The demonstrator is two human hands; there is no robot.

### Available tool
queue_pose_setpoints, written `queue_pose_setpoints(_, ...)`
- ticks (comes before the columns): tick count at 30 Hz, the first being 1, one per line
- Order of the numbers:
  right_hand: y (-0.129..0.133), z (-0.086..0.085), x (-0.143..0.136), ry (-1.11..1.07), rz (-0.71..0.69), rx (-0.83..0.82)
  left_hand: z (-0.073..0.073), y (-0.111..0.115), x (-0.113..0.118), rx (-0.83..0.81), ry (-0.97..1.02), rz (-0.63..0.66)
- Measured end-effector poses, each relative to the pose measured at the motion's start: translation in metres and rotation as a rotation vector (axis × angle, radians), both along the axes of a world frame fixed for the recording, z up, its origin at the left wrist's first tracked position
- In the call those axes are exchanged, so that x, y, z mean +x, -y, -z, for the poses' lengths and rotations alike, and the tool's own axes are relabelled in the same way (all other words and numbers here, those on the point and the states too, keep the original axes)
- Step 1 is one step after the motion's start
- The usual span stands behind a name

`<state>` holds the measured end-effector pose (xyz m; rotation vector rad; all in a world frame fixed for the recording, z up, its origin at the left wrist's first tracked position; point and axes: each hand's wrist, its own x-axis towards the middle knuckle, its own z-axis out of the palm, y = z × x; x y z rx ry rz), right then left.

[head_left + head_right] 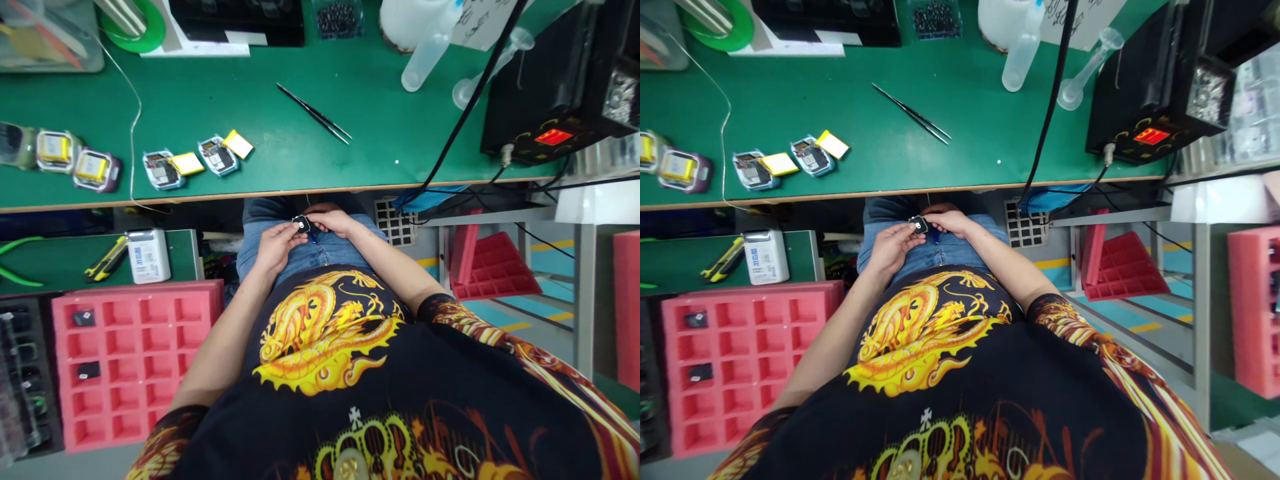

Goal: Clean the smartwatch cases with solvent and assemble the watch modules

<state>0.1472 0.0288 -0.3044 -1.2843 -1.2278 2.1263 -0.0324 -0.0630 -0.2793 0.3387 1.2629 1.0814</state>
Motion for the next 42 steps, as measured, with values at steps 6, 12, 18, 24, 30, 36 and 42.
queue_pose_setpoints(6,0.001,-0.003,-0.001,0.047,-0.016,0.018,-0.002,0.000,0.001,-0.004,0.002,-0.010)
queue_pose_setpoints(12,0.001,-0.004,-0.001,0.087,-0.032,0.041,-0.001,0.000,0.001,0.003,0.005,-0.002)
queue_pose_setpoints(18,0.000,-0.005,-0.003,0.148,-0.029,0.035,0.002,0.000,0.000,0.002,-0.009,0.011)
queue_pose_setpoints(24,0.001,0.002,-0.005,0.168,-0.016,0.066,0.000,0.000,0.000,0.003,0.002,0.024)
queue_pose_setpoints(30,-0.008,0.009,-0.006,0.111,0.304,-0.071,-0.003,0.001,0.000,0.008,0.019,0.012)
queue_pose_setpoints(36,-0.024,-0.003,0.012,-0.244,0.577,-0.392,-0.005,0.000,0.001,-0.008,0.020,0.004)
queue_pose_setpoints(42,-0.013,-0.043,0.016,-0.380,0.567,-0.395,-0.005,-0.001,0.001,-0.017,0.030,0.008)
